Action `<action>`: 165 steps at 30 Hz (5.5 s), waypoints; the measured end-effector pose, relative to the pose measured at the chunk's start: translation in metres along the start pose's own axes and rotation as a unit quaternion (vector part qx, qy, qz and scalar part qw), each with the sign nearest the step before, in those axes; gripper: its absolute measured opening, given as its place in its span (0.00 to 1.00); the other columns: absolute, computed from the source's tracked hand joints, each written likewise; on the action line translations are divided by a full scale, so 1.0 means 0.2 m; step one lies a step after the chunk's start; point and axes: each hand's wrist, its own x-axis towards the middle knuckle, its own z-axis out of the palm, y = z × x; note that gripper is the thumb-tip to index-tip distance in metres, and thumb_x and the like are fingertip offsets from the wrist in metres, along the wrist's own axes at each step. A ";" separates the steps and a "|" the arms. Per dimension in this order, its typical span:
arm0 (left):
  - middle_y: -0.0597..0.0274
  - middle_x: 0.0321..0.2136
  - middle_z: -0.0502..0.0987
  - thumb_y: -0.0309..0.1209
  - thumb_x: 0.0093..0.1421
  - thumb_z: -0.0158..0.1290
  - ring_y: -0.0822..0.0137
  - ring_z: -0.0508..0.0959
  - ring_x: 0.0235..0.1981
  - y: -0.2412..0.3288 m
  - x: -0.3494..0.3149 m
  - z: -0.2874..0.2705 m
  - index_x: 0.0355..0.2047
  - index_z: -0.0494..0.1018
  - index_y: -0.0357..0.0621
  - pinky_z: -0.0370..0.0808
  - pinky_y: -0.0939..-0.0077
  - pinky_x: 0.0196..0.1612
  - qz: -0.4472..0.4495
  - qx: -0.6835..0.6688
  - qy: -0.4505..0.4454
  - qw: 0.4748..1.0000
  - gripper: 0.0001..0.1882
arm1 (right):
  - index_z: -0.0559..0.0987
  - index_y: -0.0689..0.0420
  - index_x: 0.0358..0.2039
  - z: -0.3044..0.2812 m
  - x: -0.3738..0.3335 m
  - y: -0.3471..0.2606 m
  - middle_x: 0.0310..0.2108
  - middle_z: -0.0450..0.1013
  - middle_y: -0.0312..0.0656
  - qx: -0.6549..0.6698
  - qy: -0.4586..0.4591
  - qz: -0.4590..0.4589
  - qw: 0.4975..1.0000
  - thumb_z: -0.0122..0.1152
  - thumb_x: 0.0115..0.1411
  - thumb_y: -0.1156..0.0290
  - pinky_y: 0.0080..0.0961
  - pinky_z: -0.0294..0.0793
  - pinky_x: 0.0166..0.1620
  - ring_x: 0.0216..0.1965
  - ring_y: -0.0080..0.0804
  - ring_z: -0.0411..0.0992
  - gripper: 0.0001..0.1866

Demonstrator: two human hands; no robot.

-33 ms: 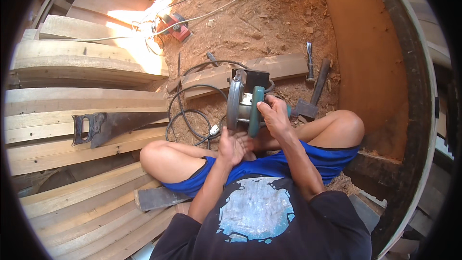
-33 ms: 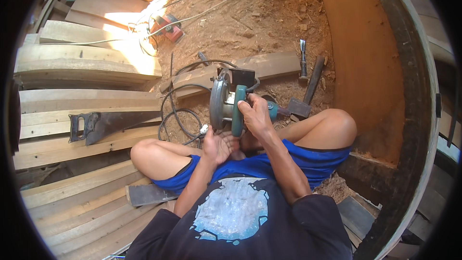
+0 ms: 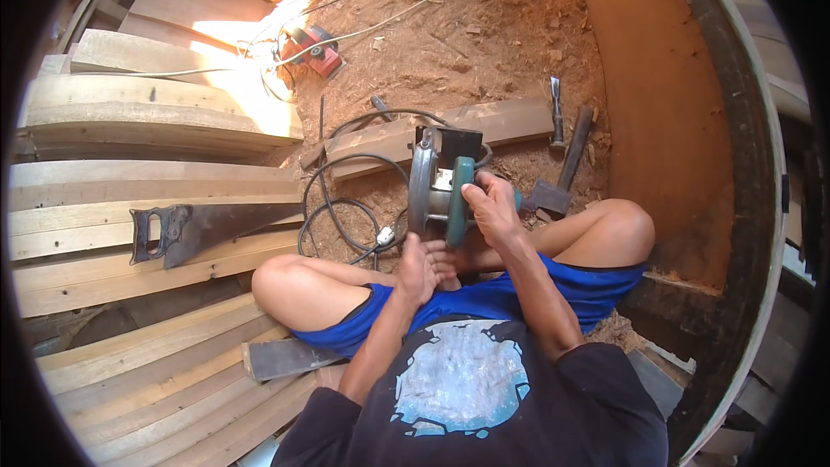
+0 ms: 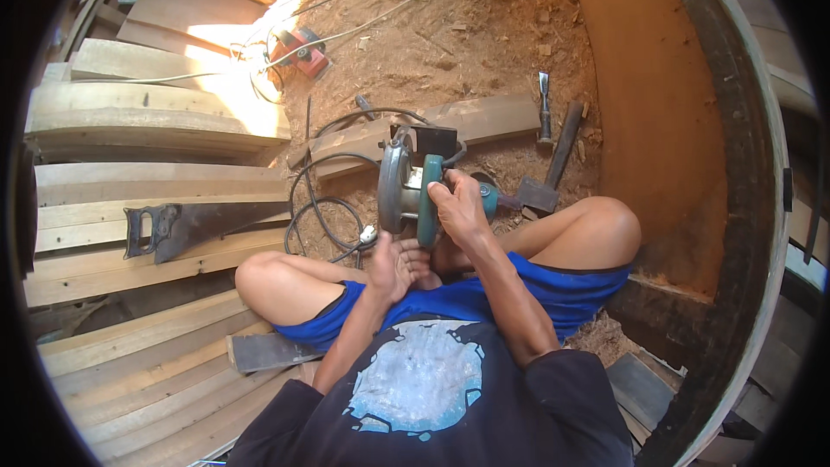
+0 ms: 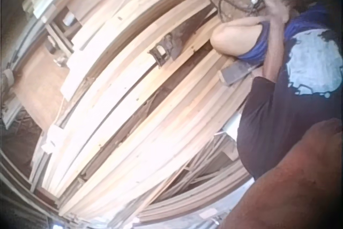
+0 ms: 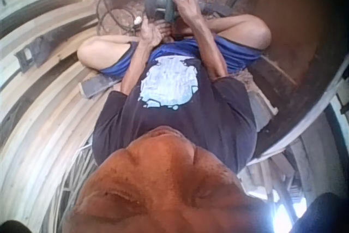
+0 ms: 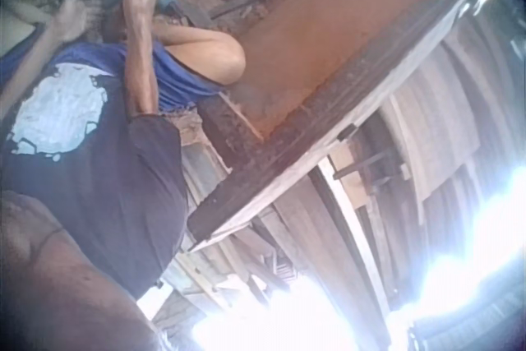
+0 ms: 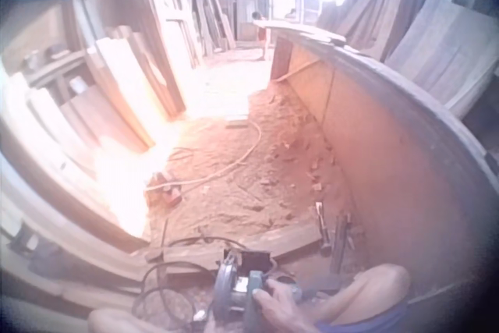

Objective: The person uses a screwdriver to loosen and tighten screws on the housing of a circular saw while sitting on the ground.

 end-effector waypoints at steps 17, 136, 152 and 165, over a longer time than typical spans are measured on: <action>0.33 0.45 0.80 0.29 0.55 0.66 0.34 0.82 0.45 0.27 0.13 0.57 0.67 0.64 0.39 0.81 0.48 0.46 0.339 0.659 0.095 0.664 0.40 | 0.82 0.69 0.37 -0.01 0.16 0.05 0.29 0.76 0.36 0.101 0.101 0.026 0.989 0.56 0.65 0.77 0.22 0.70 0.30 0.28 0.19 0.70 0.08; 0.58 0.37 0.81 0.41 0.78 0.42 0.66 0.82 0.36 0.54 0.59 0.21 0.49 0.75 0.39 0.83 0.64 0.42 0.131 0.124 -0.121 0.976 0.18 | 0.70 0.60 0.66 -0.04 0.30 -0.13 0.44 0.81 0.58 -0.345 -0.193 -0.045 0.917 0.66 0.62 0.65 0.42 0.77 0.50 0.45 0.52 0.81 0.33; 0.47 0.47 0.82 0.38 0.75 0.44 0.57 0.82 0.45 0.63 0.60 0.02 0.61 0.71 0.30 0.81 0.56 0.53 0.104 0.023 -0.118 0.987 0.24 | 0.67 0.60 0.67 -0.27 0.22 -0.06 0.61 0.72 0.63 -0.404 -0.121 0.044 0.906 0.57 0.69 0.46 0.45 0.69 0.64 0.63 0.58 0.71 0.36; 0.50 0.40 0.84 0.45 0.76 0.38 0.62 0.83 0.35 0.60 0.58 0.00 0.54 0.76 0.34 0.79 0.71 0.35 0.152 0.051 0.057 0.985 0.27 | 0.70 0.62 0.65 -0.14 0.19 -0.14 0.50 0.78 0.62 -0.418 -0.099 -0.014 0.903 0.59 0.66 0.47 0.51 0.73 0.57 0.55 0.61 0.76 0.36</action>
